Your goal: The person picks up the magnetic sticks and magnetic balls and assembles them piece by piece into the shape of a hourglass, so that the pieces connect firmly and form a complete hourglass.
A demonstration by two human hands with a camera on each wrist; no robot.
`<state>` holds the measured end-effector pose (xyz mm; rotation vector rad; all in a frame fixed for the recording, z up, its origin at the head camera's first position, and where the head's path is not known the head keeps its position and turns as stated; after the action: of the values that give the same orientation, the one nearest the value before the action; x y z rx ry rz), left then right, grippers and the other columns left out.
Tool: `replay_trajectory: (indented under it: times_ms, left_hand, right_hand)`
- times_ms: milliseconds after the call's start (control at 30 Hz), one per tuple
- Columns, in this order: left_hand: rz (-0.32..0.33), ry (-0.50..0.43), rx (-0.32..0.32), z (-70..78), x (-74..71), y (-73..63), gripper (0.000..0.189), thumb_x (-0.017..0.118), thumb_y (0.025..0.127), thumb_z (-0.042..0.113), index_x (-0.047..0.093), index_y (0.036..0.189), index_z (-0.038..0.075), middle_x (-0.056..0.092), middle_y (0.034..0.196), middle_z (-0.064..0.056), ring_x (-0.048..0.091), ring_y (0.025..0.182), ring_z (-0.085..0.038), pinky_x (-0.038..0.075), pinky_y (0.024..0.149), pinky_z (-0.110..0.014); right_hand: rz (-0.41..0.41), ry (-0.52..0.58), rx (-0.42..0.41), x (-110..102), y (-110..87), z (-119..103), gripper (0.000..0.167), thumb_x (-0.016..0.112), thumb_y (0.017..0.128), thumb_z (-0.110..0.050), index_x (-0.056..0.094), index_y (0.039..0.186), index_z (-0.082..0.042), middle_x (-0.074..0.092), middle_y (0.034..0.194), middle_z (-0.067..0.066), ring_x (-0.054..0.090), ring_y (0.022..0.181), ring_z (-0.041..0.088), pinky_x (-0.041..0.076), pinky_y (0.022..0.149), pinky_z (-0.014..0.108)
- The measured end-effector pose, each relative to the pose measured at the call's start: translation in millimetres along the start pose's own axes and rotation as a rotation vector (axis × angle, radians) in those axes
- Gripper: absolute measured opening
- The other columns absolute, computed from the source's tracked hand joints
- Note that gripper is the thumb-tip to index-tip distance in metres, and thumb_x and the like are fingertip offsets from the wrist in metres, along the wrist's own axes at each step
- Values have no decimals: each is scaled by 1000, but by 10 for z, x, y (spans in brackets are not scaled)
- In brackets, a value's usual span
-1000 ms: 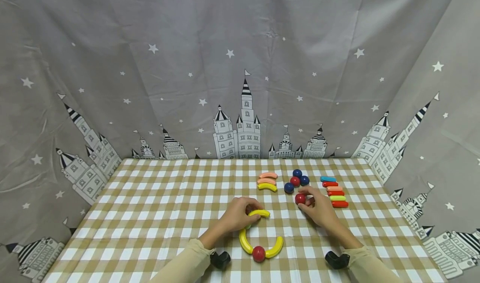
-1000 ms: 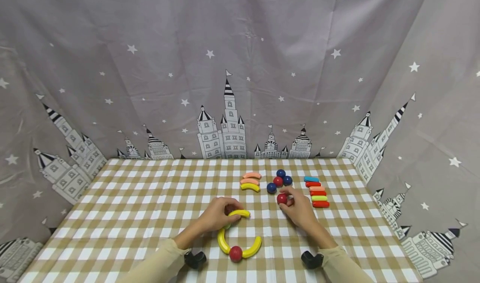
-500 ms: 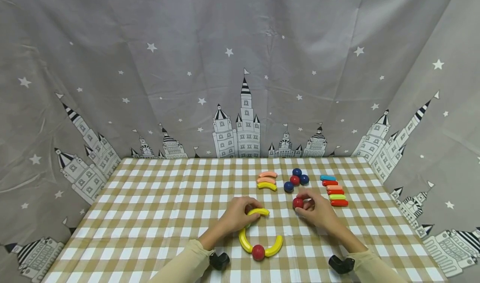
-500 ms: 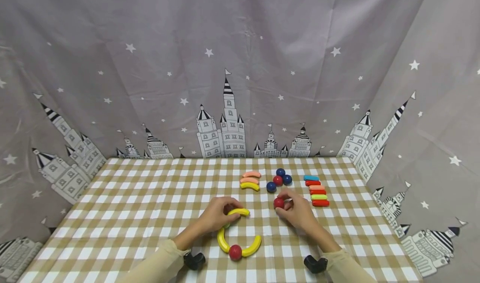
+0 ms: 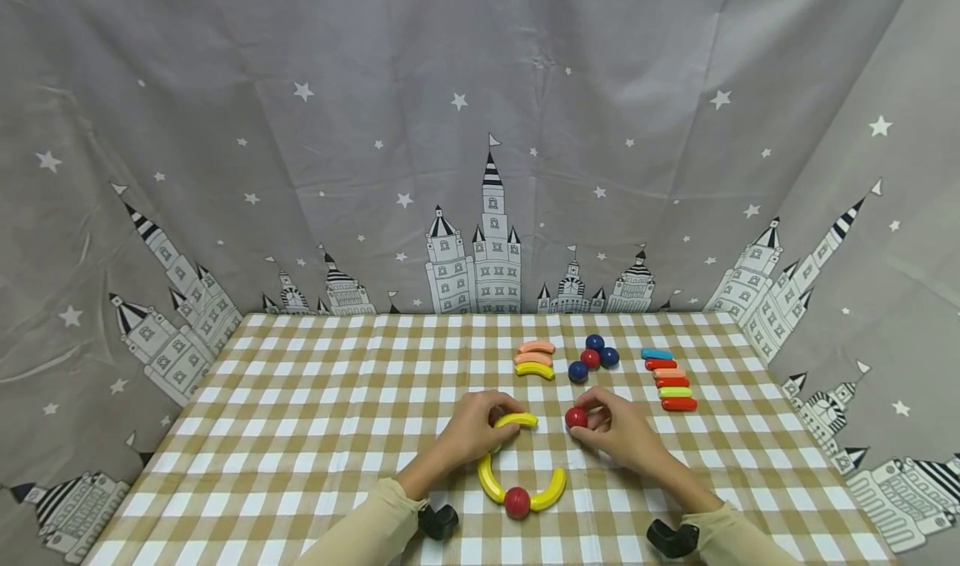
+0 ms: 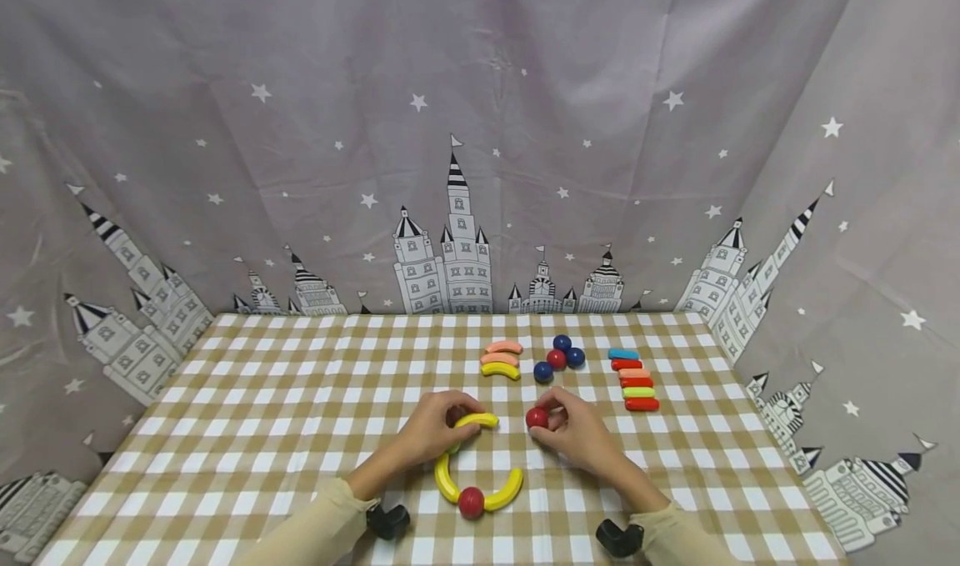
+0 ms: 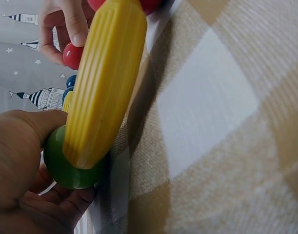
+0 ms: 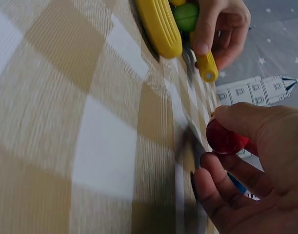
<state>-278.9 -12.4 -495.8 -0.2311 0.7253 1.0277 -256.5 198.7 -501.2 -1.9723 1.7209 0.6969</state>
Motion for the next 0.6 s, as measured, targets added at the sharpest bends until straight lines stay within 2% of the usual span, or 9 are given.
replay_trajectory:
  times_ms: [167, 333, 600]
  left_hand:
    - [0, 0, -7, -11, 2, -7, 18, 79, 91, 11, 78, 108, 12, 63, 82, 9, 49, 65, -6, 39, 57, -21]
    - [4, 9, -4, -9, 3, -7, 18, 79, 90, 11, 78, 109, 13, 63, 82, 10, 49, 65, -7, 40, 58, -21]
    - [11, 5, -12, 7, -23, -5, 19, 79, 90, 9, 78, 109, 10, 65, 84, 8, 53, 69, -11, 42, 60, -21]
  right_hand:
    - [-51, 16, -65, 127, 14, -122, 31, 85, 84, -15, 67, 109, -16, 66, 98, -2, 62, 82, 15, 53, 70, 24]
    - [-88, 30, -132, 240, 6, -235, 29, 85, 85, -15, 67, 107, -15, 66, 94, -4, 60, 76, 15, 51, 67, 24]
    - [-77, 5, -149, 349, 16, -299, 29, 86, 85, -22, 67, 106, -15, 65, 91, -6, 57, 75, 13, 48, 66, 23]
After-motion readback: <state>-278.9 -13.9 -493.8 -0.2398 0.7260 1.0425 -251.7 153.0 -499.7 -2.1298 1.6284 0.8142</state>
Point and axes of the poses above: each hand's wrist, its own y-axis towards the middle knuckle, its own x-axis out of the palm, z = x × y, the point moved 9 cm from there along y, towards the middle knuckle
